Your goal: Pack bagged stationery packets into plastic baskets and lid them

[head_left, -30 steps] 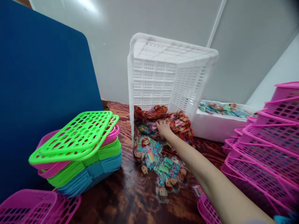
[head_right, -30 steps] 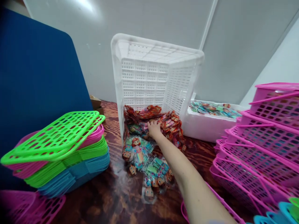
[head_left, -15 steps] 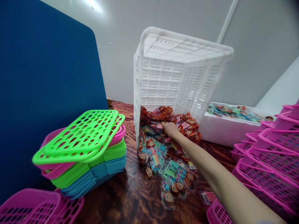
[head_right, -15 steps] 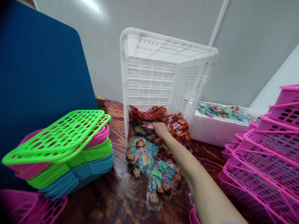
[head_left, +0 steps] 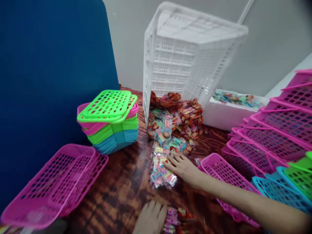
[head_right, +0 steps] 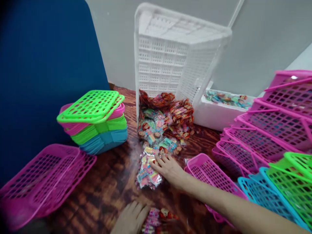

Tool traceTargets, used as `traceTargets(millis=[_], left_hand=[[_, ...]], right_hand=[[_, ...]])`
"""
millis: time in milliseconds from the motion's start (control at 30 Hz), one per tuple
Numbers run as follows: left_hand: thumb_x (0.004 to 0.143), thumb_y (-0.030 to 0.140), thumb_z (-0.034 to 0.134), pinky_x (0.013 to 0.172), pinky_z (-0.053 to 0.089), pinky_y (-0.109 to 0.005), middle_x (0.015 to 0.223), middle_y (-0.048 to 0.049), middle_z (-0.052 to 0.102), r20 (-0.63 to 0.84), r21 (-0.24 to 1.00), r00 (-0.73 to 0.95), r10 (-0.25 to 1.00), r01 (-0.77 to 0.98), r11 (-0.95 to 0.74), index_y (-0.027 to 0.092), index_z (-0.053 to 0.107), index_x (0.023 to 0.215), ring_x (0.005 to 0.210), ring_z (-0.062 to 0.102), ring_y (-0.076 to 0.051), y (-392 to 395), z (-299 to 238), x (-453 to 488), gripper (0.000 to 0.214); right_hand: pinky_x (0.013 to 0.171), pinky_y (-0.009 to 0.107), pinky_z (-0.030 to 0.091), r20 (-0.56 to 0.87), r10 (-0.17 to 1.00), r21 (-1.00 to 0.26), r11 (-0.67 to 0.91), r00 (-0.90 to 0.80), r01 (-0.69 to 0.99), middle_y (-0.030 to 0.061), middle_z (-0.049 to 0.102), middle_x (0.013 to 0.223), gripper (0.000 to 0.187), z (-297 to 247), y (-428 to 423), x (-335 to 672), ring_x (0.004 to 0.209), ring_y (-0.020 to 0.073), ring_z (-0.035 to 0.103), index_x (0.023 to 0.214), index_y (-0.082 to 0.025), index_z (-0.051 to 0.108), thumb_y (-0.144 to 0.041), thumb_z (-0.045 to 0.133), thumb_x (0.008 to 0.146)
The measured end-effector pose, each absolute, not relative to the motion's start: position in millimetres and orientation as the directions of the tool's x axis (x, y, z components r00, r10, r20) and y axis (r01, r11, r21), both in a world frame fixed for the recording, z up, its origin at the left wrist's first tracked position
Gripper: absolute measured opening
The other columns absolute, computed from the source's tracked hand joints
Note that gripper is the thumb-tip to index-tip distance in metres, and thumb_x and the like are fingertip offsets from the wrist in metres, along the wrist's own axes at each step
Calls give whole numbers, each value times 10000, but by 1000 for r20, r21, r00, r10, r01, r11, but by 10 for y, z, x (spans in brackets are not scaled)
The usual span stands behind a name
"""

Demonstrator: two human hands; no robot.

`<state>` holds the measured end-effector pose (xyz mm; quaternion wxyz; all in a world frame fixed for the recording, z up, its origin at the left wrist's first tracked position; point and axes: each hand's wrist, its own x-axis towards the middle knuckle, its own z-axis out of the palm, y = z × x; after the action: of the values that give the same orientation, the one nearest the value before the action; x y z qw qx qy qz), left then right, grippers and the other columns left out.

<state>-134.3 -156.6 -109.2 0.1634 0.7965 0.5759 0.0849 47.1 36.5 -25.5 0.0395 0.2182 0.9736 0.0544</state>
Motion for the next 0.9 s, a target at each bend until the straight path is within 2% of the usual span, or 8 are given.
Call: traceTargets(millis=[133,267,333,467,633,700,767,900], left_hand=[[835,128,526,975,438,-416,1278,-138,593,-91,376,356,930,877,-299,181,422,1444,1110,533,-284,-1833,-1041,-1330,621],[787,82,509,1025,387,-414,1298,-121,566,-108,402,293,950,887,-228,174,442,1417,1147,481,-275,-1943,-774,-1324,641],[783,83,510,1010,394,-418,1259,-116,576,-129,400,288,949,891,-216,164,474,1381,1127,480,-277,-1925,-668,-1303,604],[806,99,506,977,412,-416,1229,-107,575,-156,395,281,947,896,-201,165,504,1336,1100,478,-274,-1884,-585,-1264,534],[797,66,492,1029,393,-424,1272,-91,557,-134,418,293,947,883,-214,195,455,1374,1154,473,-263,-1986,-605,-1294,593],[756,30,484,1054,387,-428,1318,-91,532,-95,441,292,952,870,-222,206,487,1328,1203,462,-261,-2047,-618,-1312,599],[704,-7,482,1110,337,-473,1458,-115,413,-15,441,272,962,865,-238,199,518,1273,1349,353,-294,-2095,-625,-1320,606],[676,-33,510,1170,187,-583,1637,-100,-13,128,454,221,967,854,-256,197,561,1179,1495,8,-371,-2118,-619,-1323,555]], right_hand=[[1056,518,331,-326,494,-44,844,-806,535,175,314,1578,995,-287,103,651,1383,383,368,1526,-270,321,-49,683,626],[1024,362,360,-216,587,-226,747,-780,625,94,534,1428,662,-117,181,554,1245,240,497,1470,-270,429,-87,503,838],[1015,364,358,-206,685,-215,666,-699,715,123,546,1405,610,-114,242,423,1253,260,478,1482,-213,407,-187,532,886],[1013,446,349,-251,767,-154,570,-590,807,224,428,1476,950,-227,200,219,1325,370,383,1513,-100,306,-326,783,723],[1105,477,223,-32,739,-31,672,-673,740,182,583,1225,435,-247,-311,310,1170,313,474,1266,-102,565,-119,592,833],[1044,448,309,-9,704,-13,710,-710,704,162,610,1137,275,-245,-538,429,1069,289,529,1108,-131,632,-93,543,850],[894,372,415,-83,690,-87,714,-719,695,151,595,1175,218,-258,-700,551,994,257,576,1085,-164,635,-149,531,894],[746,296,436,-252,648,-228,682,-719,695,101,626,1069,228,-293,-782,714,921,225,624,1132,-211,630,-231,503,944]])
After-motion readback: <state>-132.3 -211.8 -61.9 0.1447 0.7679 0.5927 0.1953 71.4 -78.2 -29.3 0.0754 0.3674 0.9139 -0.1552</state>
